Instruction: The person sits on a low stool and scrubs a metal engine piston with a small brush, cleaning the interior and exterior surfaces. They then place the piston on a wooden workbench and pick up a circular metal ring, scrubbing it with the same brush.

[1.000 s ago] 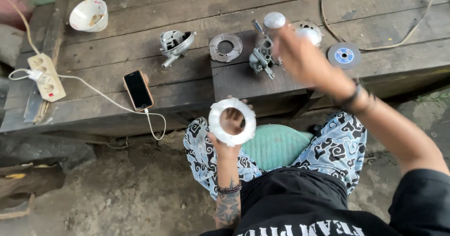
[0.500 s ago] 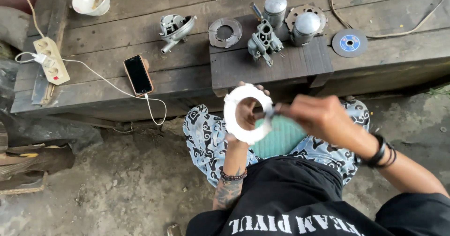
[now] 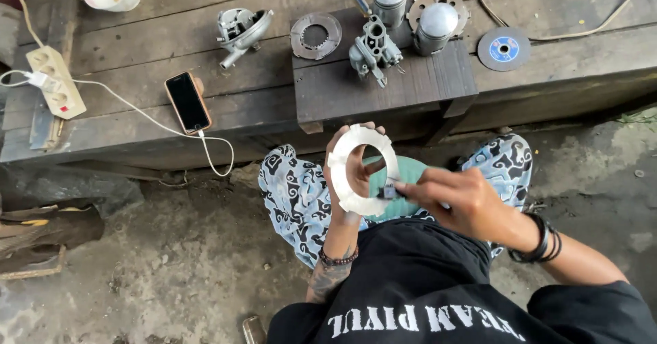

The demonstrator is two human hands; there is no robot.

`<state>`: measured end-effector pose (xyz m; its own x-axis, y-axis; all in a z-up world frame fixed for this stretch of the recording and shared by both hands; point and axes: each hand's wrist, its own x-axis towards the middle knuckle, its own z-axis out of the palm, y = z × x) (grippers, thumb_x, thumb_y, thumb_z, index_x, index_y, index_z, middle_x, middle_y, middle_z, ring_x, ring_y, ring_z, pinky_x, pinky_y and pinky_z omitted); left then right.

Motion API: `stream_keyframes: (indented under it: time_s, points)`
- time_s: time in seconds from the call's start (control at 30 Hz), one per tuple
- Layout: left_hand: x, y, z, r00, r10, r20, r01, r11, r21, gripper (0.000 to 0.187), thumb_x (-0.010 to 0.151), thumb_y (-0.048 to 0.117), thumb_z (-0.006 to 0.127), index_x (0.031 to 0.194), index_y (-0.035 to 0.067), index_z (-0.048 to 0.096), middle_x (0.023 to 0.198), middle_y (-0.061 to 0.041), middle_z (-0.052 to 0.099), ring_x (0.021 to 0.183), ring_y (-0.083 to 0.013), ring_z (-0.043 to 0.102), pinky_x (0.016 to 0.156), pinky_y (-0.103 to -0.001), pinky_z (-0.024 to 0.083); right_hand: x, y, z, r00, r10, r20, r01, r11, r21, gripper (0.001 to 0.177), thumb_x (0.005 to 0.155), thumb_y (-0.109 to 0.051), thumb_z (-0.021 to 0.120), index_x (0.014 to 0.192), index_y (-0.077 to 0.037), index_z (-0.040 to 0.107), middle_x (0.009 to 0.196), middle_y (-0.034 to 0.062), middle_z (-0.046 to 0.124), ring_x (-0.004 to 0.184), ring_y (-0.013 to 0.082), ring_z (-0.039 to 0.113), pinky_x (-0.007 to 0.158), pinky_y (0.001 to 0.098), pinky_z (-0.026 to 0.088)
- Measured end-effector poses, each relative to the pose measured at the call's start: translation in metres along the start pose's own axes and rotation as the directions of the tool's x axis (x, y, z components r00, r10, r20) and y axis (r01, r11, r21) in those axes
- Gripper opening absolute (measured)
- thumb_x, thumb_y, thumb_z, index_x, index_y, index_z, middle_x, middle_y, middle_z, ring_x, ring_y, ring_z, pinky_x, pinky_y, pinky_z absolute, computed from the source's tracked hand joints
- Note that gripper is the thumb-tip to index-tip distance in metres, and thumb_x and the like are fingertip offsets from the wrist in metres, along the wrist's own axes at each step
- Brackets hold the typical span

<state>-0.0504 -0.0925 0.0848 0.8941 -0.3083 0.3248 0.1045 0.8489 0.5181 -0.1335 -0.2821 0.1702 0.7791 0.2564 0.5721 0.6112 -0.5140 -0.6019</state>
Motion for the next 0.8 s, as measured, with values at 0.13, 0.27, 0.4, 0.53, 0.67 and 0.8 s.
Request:
stream_keyframes:
  time_s: [0.13, 0.27, 0.4, 0.53, 0.67, 0.8]
  points:
    - [-0.017, -0.002, -0.011, 1.0, -0.004, 0.013, 0.006, 0.993, -0.119, 0.034, 0.107, 0.017, 0.059, 0.14, 0.01, 0.064, 0.142, -0.03, 0.054, 0.135, -0.0449, 0.05, 0.084, -0.062, 0.06, 0.004, 0.031, 0.0, 0.993, 0.095, -0.076, -0.095, 0.995, -0.005, 0.015, 0.1, -0.007, 0.064, 0.104, -0.009, 0.079, 0.066, 0.0036, 0.058, 0.042, 0.0245, 0.051, 0.044, 0.0311, 0.045]
    - [-0.017, 0.001, -0.007, 0.998, 0.06, 0.027, -0.052, 0.971, -0.232, 0.044, 0.108, 0.025, 0.056, 0.145, 0.002, 0.051, 0.151, -0.046, 0.035, 0.141, -0.0624, 0.036, 0.09, -0.078, 0.049, -0.008, 0.002, 0.006, 0.999, 0.012, -0.043, -0.008, 0.996, 0.084, 0.01, 0.093, -0.01, 0.07, 0.086, -0.011, 0.076, 0.065, 0.0026, 0.062, 0.039, 0.0228, 0.051, 0.042, 0.0292, 0.045]
    - [-0.012, 0.016, 0.05, 0.921, -0.165, -0.353, 0.142, 0.986, -0.092, 0.026, 0.105, 0.02, 0.056, 0.123, 0.004, 0.065, 0.125, -0.033, 0.063, 0.115, -0.0476, 0.064, 0.085, -0.058, 0.059, 0.001, 0.031, -0.004, 0.993, 0.08, -0.092, -0.073, 0.994, 0.076, 0.013, 0.096, -0.006, 0.066, 0.098, -0.006, 0.079, 0.061, 0.0037, 0.056, 0.039, 0.0232, 0.047, 0.041, 0.0307, 0.042]
    - [-0.014, -0.004, 0.024, 0.949, -0.036, -0.314, 0.037, 0.999, -0.003, 0.024, 0.109, 0.014, 0.051, 0.128, 0.006, 0.064, 0.138, -0.034, 0.058, 0.132, -0.0472, 0.057, 0.087, -0.055, 0.062, 0.004, 0.001, 0.012, 0.991, 0.023, -0.135, 0.004, 0.98, 0.197, 0.02, 0.097, -0.021, 0.067, 0.083, -0.01, 0.075, 0.065, -0.0011, 0.06, 0.042, 0.0154, 0.046, 0.044, 0.0257, 0.045]
    - [-0.01, 0.003, 0.04, 0.994, 0.103, -0.028, -0.096, 0.974, 0.205, 0.073, 0.084, 0.041, 0.08, 0.132, -0.006, 0.054, 0.137, -0.041, 0.051, 0.133, -0.0517, 0.053, 0.09, -0.058, 0.058, 0.014, 0.006, 0.005, 0.988, 0.09, -0.124, -0.073, 0.988, 0.137, 0.007, 0.093, -0.005, 0.07, 0.089, -0.005, 0.075, 0.058, 0.0058, 0.055, 0.036, 0.026, 0.042, 0.038, 0.0284, 0.041]
    - [-0.013, 0.007, 0.043, 0.978, 0.172, 0.119, -0.199, 0.94, 0.277, 0.097, 0.074, 0.045, 0.094, 0.132, -0.017, 0.048, 0.134, -0.045, 0.047, 0.133, -0.0563, 0.049, 0.092, -0.067, 0.054, 0.0, 0.017, 0.014, 0.975, 0.148, -0.167, -0.128, 0.984, 0.124, 0.01, 0.089, -0.003, 0.072, 0.098, -0.005, 0.077, 0.058, 0.0044, 0.055, 0.038, 0.0202, 0.049, 0.041, 0.0278, 0.041]
